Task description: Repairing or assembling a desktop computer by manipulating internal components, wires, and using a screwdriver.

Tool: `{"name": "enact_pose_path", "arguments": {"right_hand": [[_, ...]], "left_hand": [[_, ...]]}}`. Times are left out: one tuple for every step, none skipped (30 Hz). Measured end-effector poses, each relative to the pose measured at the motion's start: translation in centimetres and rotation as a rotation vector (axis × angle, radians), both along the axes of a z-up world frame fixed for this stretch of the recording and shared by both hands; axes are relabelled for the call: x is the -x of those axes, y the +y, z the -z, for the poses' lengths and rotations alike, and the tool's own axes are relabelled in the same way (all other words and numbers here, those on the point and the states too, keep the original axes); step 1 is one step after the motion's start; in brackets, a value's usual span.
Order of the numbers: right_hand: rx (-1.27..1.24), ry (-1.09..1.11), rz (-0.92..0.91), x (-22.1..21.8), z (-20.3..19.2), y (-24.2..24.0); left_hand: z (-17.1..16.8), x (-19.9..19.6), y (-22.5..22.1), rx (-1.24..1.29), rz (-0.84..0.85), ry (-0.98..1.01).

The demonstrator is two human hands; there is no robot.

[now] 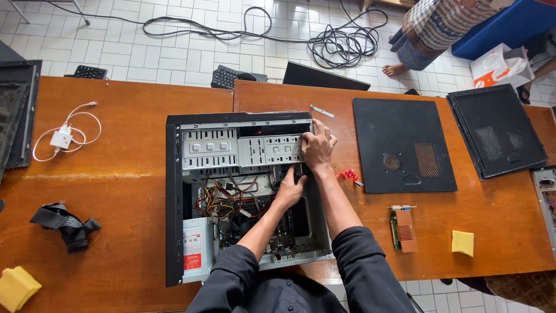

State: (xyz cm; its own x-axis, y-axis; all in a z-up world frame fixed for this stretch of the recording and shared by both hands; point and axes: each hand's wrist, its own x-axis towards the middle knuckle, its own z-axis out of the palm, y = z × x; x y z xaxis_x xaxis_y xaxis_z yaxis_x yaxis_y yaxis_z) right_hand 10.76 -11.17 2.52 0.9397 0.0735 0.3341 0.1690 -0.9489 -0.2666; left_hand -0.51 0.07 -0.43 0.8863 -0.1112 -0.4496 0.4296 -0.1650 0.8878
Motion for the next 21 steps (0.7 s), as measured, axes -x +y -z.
{"name": "enact_pose_path", "arguments": {"right_hand": [[0.001, 0.001, -0.002, 0.0, 0.1, 0.0], [-0.006, 0.032, 0.013, -0.1, 0.2, -0.1], [-0.013, 0.064, 0.028, -0.1, 0.2, -0.2], [-0.012, 0.064, 0.027, -0.1, 0.1, -0.2], [-0.024, 0.081, 0.040, 0.0, 0.1, -0.1], [-0.036, 0.097, 0.053, 0.0, 0.0, -0.1], [-0.035, 0.097, 0.052, -0.1, 0.2, -0.1], [-0.038, 0.104, 0.062, -0.2, 0.3, -0.1], [-0.040, 0.110, 0.071, -0.3, 0.5, -0.2], [-0.040, 0.112, 0.072, -0.4, 0.9, -0.3], [-0.035, 0.108, 0.070, -0.5, 1.3, -0.3], [-0.029, 0.103, 0.069, -0.7, 1.6, -0.4], [-0.029, 0.102, 0.069, -0.6, 1.6, -0.4], [-0.016, 0.087, 0.070, -0.6, 1.5, -0.3], [-0.004, 0.073, 0.071, -0.6, 1.5, -0.2], [-0.003, 0.072, 0.071, -0.6, 1.5, -0.2], [0.009, 0.062, 0.071, -0.5, 1.4, -0.2], [0.022, 0.053, 0.070, -0.4, 1.4, -0.2], [0.022, 0.052, 0.070, -0.5, 1.4, -0.1], [0.041, 0.022, 0.070, -0.5, 1.5, -0.1], [0.060, -0.008, 0.070, -0.4, 1.5, 0.0]], "left_hand": [[-0.1, 0.0, 0.1, 0.001, -0.002, 0.001], [-0.1, 0.1, 0.1, 0.004, 0.002, 0.000], [-0.2, 0.1, 0.1, 0.007, 0.005, 0.000], [-0.1, 0.1, 0.1, 0.008, 0.004, 0.000], [0.0, 0.1, 0.1, 0.008, 0.006, 0.000], [0.1, 0.1, 0.1, 0.007, 0.008, 0.000], [0.3, 0.1, 0.1, 0.008, 0.007, -0.001], [0.5, 0.1, 0.0, 0.012, 0.004, -0.001], [0.8, 0.0, 0.0, 0.015, 0.001, -0.001], [0.7, 0.1, 0.0, 0.015, 0.001, 0.000], [0.6, 0.1, 0.0, 0.015, 0.001, -0.005], [0.4, 0.0, 0.0, 0.015, 0.000, -0.011], [0.6, 0.0, 0.0, 0.016, 0.000, -0.012], [0.7, 0.0, -0.1, 0.016, 0.003, -0.011], [0.9, 0.0, -0.1, 0.016, 0.006, -0.010], [0.6, 0.1, 0.0, 0.016, 0.006, -0.011], [0.4, 0.1, 0.0, 0.014, 0.007, -0.011], [0.2, 0.2, 0.1, 0.011, 0.008, -0.011], [0.2, 0.1, 0.1, 0.012, 0.007, -0.012], [0.3, 0.0, 0.1, 0.007, 0.007, -0.015], [0.4, 0.0, 0.0, 0.003, 0.006, -0.017]]}}
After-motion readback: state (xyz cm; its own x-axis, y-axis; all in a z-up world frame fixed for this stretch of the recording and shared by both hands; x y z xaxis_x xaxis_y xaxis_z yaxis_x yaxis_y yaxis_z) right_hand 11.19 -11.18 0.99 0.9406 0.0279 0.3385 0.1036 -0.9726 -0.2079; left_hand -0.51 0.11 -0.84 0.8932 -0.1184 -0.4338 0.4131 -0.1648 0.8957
